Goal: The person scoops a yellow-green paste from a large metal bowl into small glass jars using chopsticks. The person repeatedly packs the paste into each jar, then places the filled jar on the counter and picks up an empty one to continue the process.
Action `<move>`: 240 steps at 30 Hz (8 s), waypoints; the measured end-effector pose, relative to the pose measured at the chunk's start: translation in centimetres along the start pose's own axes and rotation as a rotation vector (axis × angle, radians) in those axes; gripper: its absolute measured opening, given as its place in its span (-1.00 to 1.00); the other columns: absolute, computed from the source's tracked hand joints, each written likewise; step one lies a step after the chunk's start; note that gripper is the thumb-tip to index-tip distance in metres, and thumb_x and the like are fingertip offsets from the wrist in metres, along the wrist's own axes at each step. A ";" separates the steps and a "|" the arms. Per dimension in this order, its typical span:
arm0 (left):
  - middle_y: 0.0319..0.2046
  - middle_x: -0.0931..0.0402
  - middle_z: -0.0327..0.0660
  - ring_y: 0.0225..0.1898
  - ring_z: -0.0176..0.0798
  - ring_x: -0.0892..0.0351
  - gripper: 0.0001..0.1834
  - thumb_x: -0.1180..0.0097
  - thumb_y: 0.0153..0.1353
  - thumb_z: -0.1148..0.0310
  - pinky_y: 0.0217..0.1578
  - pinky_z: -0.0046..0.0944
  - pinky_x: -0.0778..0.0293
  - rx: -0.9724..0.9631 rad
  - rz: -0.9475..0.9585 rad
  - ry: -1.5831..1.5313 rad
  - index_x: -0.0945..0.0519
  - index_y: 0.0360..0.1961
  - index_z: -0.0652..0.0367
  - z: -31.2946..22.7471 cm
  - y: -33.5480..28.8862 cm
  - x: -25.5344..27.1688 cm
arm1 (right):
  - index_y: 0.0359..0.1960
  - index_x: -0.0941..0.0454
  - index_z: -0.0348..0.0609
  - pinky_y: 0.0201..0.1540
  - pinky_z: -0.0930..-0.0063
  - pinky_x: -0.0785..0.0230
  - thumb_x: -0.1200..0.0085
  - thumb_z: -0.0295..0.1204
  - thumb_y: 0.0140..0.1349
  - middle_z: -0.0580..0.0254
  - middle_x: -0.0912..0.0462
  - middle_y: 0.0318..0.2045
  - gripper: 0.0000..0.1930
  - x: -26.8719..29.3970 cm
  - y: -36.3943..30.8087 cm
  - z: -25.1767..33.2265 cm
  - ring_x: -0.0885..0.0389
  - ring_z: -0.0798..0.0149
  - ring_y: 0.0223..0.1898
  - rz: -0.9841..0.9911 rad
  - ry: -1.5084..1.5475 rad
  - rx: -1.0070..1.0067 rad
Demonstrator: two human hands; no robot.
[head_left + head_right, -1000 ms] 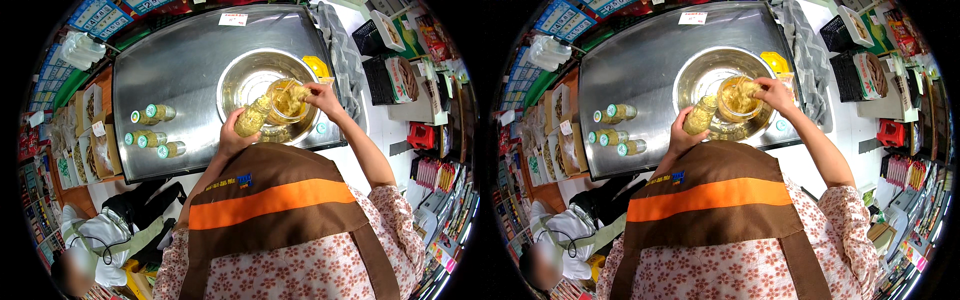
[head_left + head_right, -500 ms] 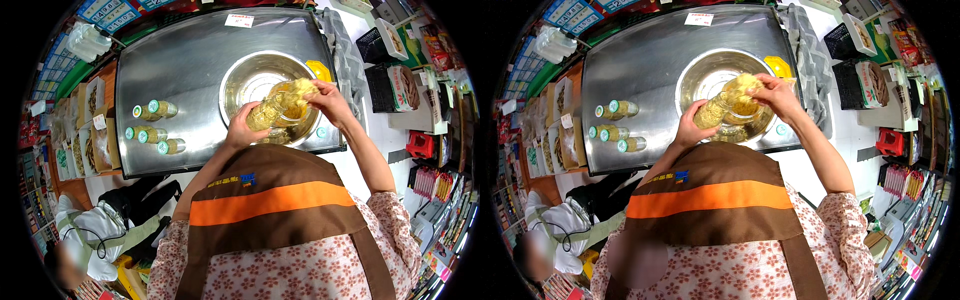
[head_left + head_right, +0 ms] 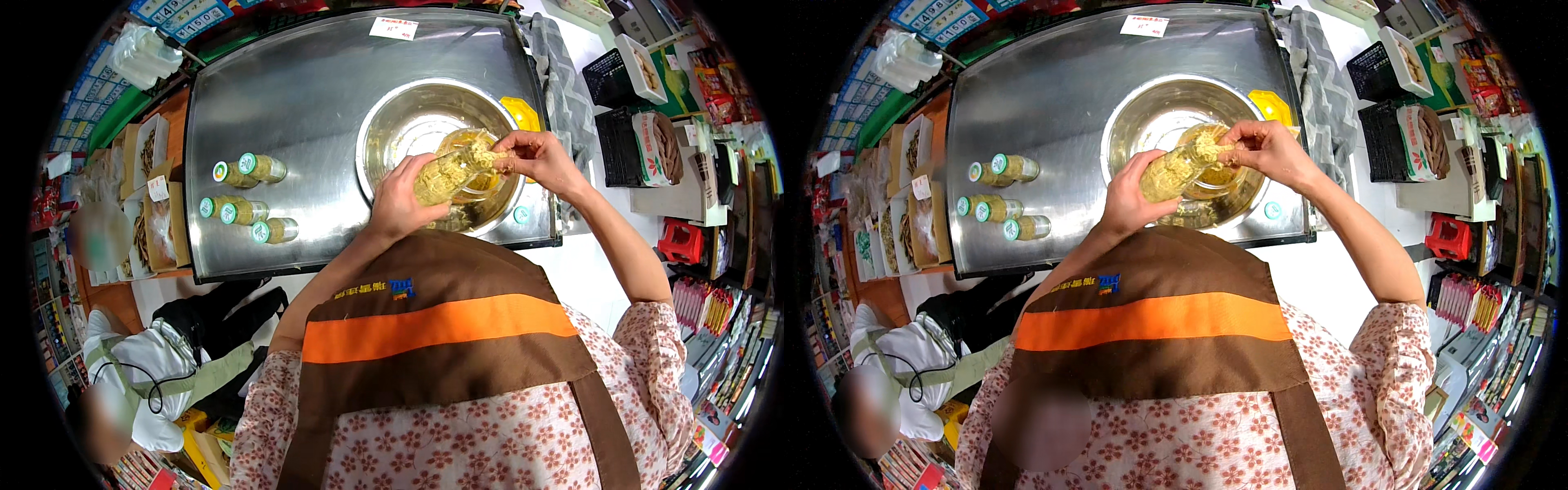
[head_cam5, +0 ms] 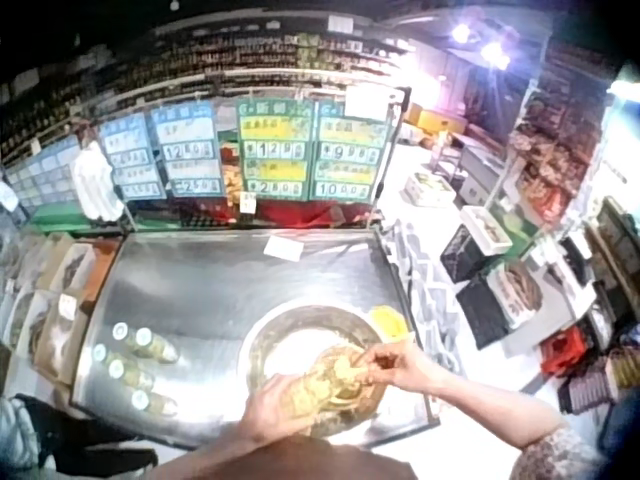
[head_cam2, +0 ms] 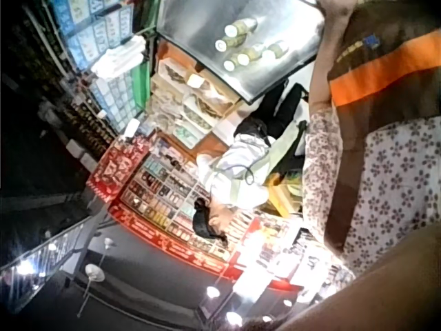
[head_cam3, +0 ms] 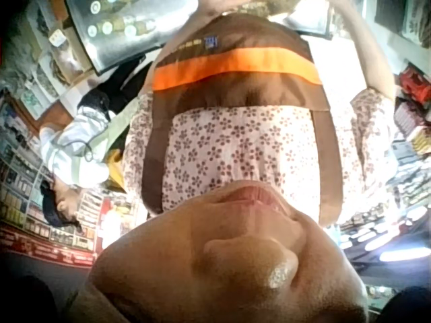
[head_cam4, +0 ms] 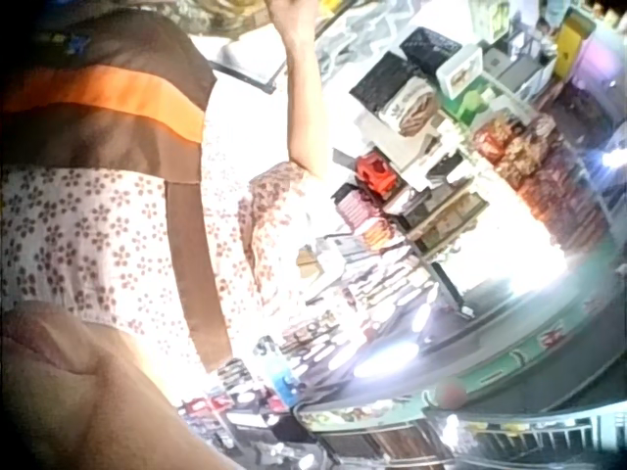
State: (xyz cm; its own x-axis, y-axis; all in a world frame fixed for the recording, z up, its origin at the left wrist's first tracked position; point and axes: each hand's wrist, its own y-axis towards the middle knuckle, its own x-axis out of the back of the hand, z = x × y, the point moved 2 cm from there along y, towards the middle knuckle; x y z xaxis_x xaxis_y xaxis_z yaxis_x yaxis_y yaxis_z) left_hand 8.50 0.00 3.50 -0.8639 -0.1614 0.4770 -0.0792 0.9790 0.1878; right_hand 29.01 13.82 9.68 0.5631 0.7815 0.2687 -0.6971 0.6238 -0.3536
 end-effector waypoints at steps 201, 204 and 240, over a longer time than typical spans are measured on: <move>-0.19 -0.34 -0.09 -0.11 -0.18 -0.42 -0.25 -0.46 -0.28 0.30 -0.06 -0.26 -0.35 0.036 -0.018 -0.237 -0.40 -0.02 0.35 0.6 -2.1 1.0 | -0.52 -0.29 -0.12 -0.65 0.61 0.18 0.20 -0.26 0.39 0.45 -0.08 -0.71 -0.68 -0.8 4.9 6.1 0.07 0.50 -0.67 -0.425 1.198 0.662; -0.19 -0.31 -0.07 -0.09 -0.18 -0.39 -0.27 -0.46 -0.28 0.31 -0.05 -0.28 -0.32 0.059 -0.034 -0.251 -0.41 -0.07 0.40 0.7 -2.5 1.2 | -0.56 -0.21 -0.07 -0.66 0.61 0.20 0.28 -0.22 0.42 0.46 -0.04 -0.71 -0.64 -4.2 4.2 6.8 0.09 0.52 -0.66 -0.373 1.217 0.722; -0.14 -0.48 -0.13 -0.07 -0.29 -0.50 -0.27 -0.41 -0.21 0.45 -0.04 -0.29 -0.40 0.021 0.175 -0.422 -0.33 0.05 0.22 -0.7 -3.0 1.6 | -0.49 -0.29 -0.14 -0.49 0.51 -0.13 0.16 -0.30 0.35 0.36 -0.31 -0.65 -0.74 -7.7 -3.2 11.6 -0.18 0.43 -0.64 0.065 0.503 0.817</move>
State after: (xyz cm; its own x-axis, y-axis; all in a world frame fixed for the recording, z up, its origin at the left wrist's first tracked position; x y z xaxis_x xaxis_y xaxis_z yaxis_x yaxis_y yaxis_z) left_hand 7.69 -3.24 4.34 -0.9919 0.0671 0.1077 0.0796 0.9900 0.1165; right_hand 21.80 5.92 19.12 0.5042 0.8370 -0.2125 -0.7209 0.5435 0.4300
